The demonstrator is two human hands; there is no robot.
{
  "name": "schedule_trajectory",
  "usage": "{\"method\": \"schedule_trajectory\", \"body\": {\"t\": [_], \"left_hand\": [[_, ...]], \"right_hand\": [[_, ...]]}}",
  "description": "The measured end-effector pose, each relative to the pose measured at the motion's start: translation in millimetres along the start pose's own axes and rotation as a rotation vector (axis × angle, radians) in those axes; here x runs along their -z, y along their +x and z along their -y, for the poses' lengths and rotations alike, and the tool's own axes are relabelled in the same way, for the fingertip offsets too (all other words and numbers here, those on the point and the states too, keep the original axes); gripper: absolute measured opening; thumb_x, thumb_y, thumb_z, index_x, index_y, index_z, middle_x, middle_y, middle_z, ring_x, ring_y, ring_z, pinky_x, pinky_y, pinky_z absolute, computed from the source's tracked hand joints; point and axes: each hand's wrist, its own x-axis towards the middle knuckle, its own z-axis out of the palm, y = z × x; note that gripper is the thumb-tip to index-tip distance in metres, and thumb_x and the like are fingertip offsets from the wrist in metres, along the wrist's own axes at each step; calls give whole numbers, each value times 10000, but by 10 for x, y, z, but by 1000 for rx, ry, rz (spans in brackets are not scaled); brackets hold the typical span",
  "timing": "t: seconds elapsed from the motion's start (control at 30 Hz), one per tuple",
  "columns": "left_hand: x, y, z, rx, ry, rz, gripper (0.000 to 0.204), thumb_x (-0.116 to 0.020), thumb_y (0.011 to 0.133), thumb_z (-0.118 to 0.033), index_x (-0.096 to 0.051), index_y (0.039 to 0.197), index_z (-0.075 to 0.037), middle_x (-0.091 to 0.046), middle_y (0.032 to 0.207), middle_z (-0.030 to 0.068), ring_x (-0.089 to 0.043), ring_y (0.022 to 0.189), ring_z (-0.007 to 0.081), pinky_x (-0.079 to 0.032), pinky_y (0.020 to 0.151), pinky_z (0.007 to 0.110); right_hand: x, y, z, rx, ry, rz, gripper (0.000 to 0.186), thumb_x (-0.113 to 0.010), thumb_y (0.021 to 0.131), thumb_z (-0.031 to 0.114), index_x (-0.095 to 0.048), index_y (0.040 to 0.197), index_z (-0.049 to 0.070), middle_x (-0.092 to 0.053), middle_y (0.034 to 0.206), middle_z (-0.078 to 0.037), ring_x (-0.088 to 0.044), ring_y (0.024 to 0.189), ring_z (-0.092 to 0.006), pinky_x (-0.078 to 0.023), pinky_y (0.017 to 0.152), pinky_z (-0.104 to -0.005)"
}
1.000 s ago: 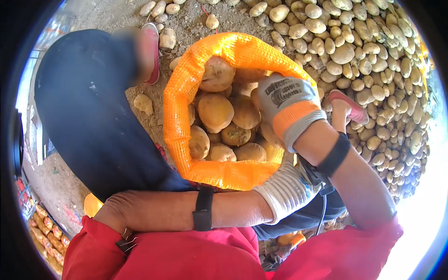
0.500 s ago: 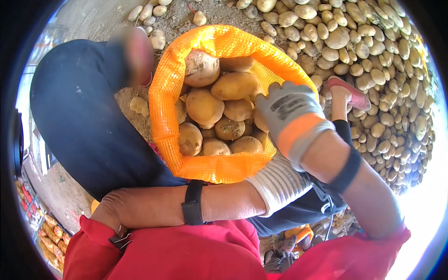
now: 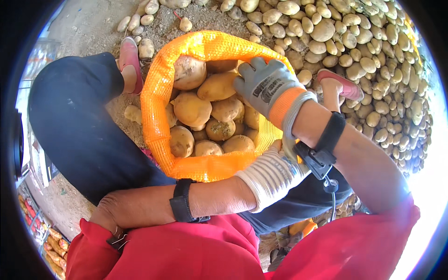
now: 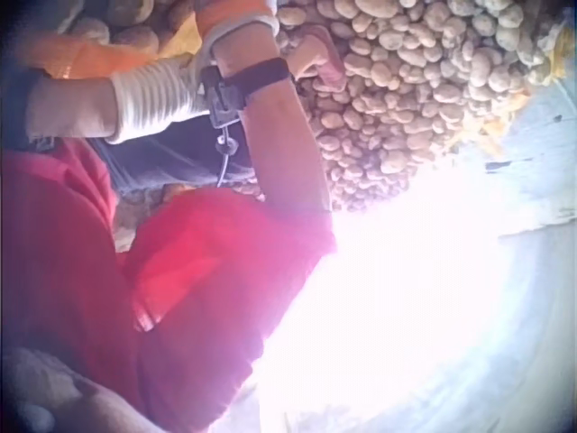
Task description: The person sits on the ground next to a large pile of potatoes and repeatedly picks them up by hand to place them into an orange mesh bag. The person continues this process, filling the bag with potatoes from the surrounding pile.
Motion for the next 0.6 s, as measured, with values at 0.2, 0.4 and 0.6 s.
{"method": "schedule_trajectory", "body": {"t": [0.2,0.4,0.6], "left_hand": [[-94,-52,55,26,66,-35,386,-547,899,-106,-569,1284,-126,-654,1239,115,-627,1124,292,-481,882,479],[185,-135,189,69,-20,151,419,-520,905,-100,-548,1321,-140,-616,1281,201,-588,1186,353,-465,949,512],[490,-240,451,42,-123,26,457,-558,900,-62,-531,1356,-68,-548,1357,225,-571,1224,324,-461,999,440]], "right_hand": [[111,-58,-67,-19,24,-13,218,-615,849,172,-672,1053,119,-649,1072,-30,-616,1051,-233,-551,797,-348],[205,-383,-120,-294,-126,-363,846,-865,632,275,-506,1394,201,-491,1400,-132,-469,1306,-313,-519,953,-394],[-328,-579,-14,-863,963,-192,751,-823,730,311,-484,1365,98,-609,1209,-228,-598,1126,-406,-518,917,-460]]}}
